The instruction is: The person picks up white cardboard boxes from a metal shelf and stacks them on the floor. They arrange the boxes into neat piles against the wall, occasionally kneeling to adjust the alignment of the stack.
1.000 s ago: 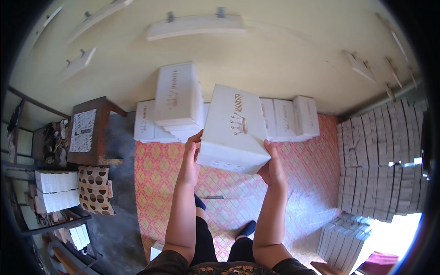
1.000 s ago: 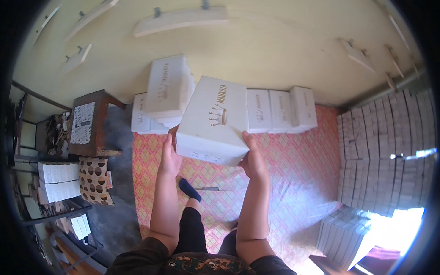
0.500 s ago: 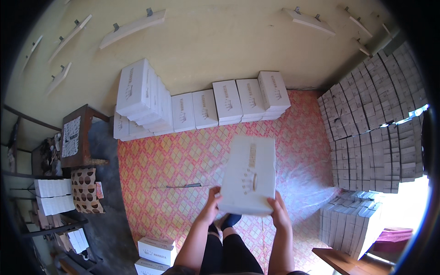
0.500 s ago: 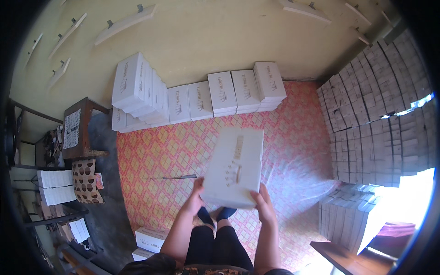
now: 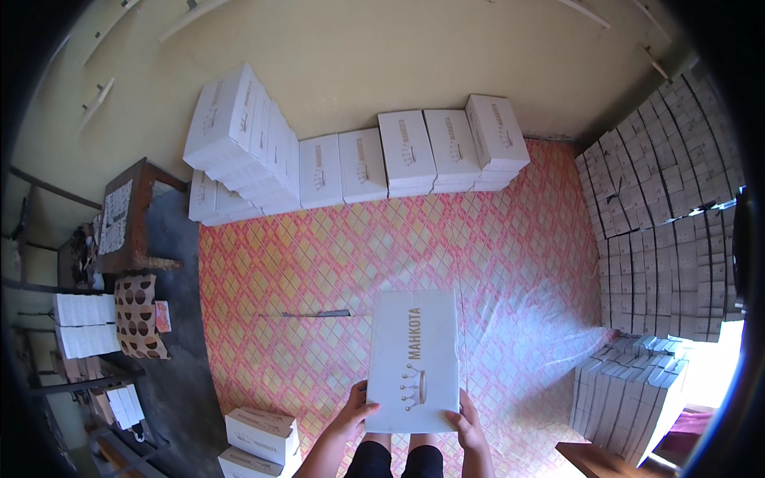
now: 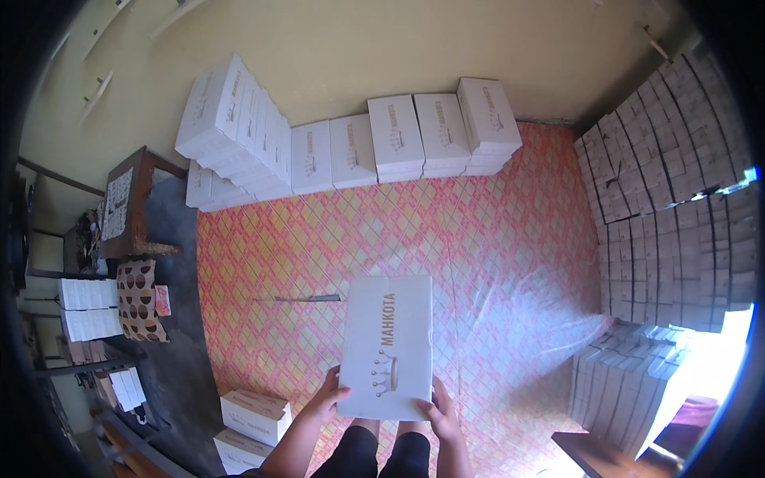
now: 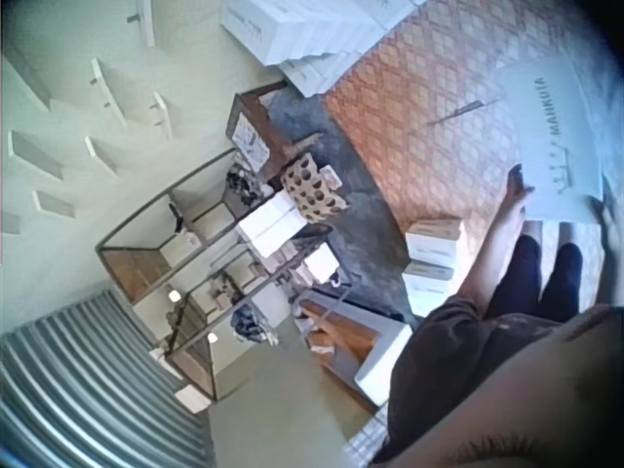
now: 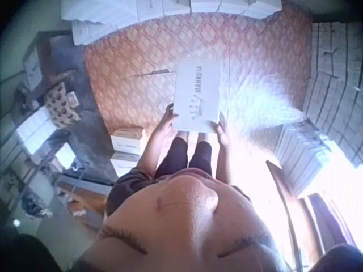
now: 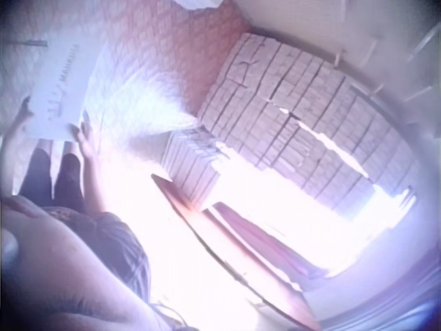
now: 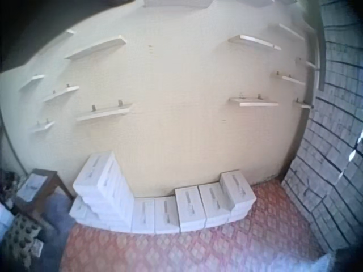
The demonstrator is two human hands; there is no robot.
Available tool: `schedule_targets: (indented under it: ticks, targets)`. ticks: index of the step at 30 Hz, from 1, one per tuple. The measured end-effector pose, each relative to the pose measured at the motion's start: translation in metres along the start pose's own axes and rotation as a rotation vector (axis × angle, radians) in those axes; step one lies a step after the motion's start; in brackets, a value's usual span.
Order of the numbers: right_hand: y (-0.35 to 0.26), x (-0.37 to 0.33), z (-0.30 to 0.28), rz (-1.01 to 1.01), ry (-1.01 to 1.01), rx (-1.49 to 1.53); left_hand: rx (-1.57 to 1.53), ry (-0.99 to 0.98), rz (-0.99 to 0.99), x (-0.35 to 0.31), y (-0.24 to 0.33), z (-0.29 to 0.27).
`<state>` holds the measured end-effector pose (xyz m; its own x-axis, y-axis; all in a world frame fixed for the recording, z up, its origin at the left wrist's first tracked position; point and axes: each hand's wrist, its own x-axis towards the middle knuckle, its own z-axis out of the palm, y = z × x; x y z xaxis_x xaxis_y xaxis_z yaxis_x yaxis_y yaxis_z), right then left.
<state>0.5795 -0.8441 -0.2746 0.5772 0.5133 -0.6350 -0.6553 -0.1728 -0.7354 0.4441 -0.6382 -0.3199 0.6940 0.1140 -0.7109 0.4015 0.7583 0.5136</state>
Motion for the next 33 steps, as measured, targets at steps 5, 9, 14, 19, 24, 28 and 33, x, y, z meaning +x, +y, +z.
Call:
schedule_targets:
  ticks: [5,9,14,19,24,28,33]
  targets:
    - [0.009,0.021,-0.023,-0.059,-0.094,-0.024,-0.036,0.067,0.079,0.011,-0.017,0.014]
    - [-0.009,0.03,-0.039,-0.054,-0.159,-0.013,-0.072,0.115,0.121,0.019,-0.035,0.028]
    - [-0.023,0.043,-0.086,-0.039,-0.265,0.035,-0.097,0.165,0.141,0.033,-0.036,0.07]
    - [-0.054,0.044,-0.139,0.008,-0.078,-0.01,-0.202,0.173,0.179,0.067,-0.054,0.118]
    - [-0.119,0.051,-0.178,0.116,-0.162,-0.475,-0.284,0.157,0.233,0.102,-0.043,0.16]
    - [-0.133,0.069,-0.189,0.288,-0.136,-0.317,-0.269,0.191,0.212,0.123,-0.036,0.176]
    - [-0.121,0.108,-0.19,0.304,-0.13,-0.248,-0.219,0.225,0.169,0.14,-0.013,0.17]
